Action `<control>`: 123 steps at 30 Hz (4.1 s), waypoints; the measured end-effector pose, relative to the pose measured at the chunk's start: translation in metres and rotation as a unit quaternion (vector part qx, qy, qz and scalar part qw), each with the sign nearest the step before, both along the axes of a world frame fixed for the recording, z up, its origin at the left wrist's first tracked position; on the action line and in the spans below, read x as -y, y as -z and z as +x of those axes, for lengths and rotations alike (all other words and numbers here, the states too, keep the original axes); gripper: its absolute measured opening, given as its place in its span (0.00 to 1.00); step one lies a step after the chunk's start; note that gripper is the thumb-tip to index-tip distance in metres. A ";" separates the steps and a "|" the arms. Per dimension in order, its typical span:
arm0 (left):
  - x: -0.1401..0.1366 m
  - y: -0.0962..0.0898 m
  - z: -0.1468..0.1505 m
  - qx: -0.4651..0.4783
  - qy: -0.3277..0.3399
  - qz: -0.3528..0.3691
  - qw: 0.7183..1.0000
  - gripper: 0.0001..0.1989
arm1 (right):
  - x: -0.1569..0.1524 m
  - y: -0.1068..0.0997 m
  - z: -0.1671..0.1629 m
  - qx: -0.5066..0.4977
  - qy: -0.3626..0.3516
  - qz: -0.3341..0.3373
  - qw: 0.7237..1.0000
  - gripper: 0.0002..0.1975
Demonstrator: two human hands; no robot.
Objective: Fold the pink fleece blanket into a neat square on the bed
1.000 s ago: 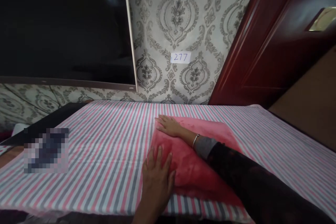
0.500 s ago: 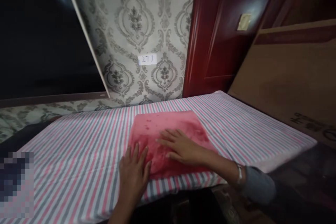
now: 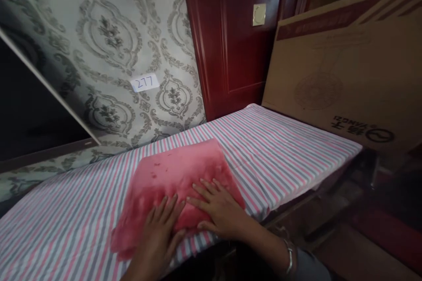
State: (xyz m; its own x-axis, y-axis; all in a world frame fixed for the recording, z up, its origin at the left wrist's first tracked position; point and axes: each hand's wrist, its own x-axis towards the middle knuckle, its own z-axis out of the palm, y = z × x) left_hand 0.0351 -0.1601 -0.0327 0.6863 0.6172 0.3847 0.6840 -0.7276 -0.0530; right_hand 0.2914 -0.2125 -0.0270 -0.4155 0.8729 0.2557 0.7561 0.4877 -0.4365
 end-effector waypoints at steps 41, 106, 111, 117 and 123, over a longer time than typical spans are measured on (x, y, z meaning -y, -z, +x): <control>-0.221 -0.051 0.239 -0.067 0.182 -0.287 0.938 0.23 | 0.037 0.020 0.017 -0.096 0.234 0.113 0.961 0.27; -0.253 -0.021 0.272 -0.015 -0.064 -0.186 0.980 0.19 | 0.006 0.056 0.044 -0.272 0.361 0.198 0.870 0.14; -0.246 -0.046 0.261 -0.025 -0.042 -0.189 0.981 0.17 | 0.007 0.061 0.054 -0.247 0.351 0.223 0.875 0.14; -0.224 -0.074 0.212 -0.040 0.045 -0.206 0.977 0.23 | 0.006 0.005 0.048 -0.176 0.295 0.254 0.904 0.18; -0.193 -0.047 0.175 -0.097 0.087 -0.210 0.969 0.29 | -0.026 -0.020 0.008 -0.003 0.100 0.091 0.991 0.27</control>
